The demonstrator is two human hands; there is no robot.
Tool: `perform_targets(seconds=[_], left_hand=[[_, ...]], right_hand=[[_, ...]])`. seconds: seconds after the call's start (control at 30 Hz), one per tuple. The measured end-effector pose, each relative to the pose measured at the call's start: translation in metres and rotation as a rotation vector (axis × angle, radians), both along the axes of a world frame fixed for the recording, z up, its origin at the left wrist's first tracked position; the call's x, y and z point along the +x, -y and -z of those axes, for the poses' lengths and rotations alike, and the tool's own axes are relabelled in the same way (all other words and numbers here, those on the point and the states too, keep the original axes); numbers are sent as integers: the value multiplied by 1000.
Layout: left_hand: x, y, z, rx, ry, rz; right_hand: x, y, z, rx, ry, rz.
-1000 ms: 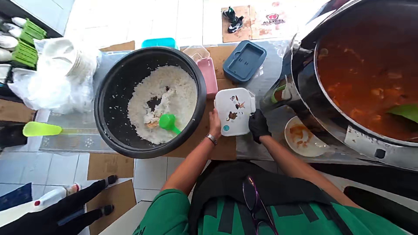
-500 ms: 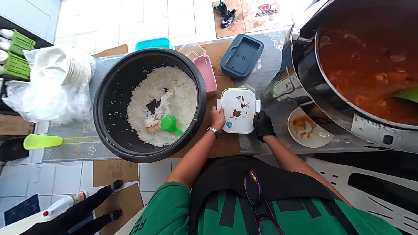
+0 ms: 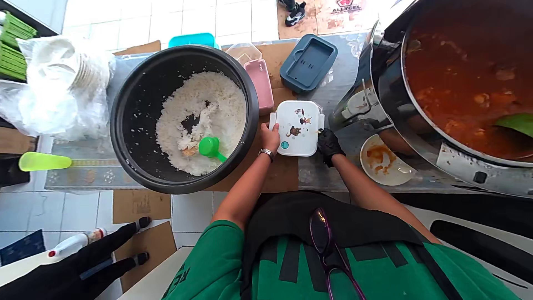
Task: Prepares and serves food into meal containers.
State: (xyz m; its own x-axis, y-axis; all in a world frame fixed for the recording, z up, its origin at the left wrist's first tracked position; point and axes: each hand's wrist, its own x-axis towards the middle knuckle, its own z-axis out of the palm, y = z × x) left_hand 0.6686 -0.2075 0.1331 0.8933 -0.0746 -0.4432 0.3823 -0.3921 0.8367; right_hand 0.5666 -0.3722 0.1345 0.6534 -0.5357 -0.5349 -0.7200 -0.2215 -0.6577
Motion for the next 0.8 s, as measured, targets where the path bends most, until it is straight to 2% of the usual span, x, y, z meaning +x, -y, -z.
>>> perform_targets(seconds=[0.17, 0.37, 0.5, 0.63, 0.8], left_hand=[[5, 3, -8, 33, -27, -28], [6, 3, -15, 80, -13, 55], [-14, -3, -10, 52, -6, 119], [-24, 0, -24, 61, 85, 180], [-14, 2, -29, 30, 117, 145]], right_hand=[[-4, 8, 5, 251, 150, 115], [2, 10, 6, 92, 182, 90], [-20, 16, 3, -28, 152, 83], [-40, 14, -1, -231, 131, 60], [-32, 3, -7, -285, 210, 152]])
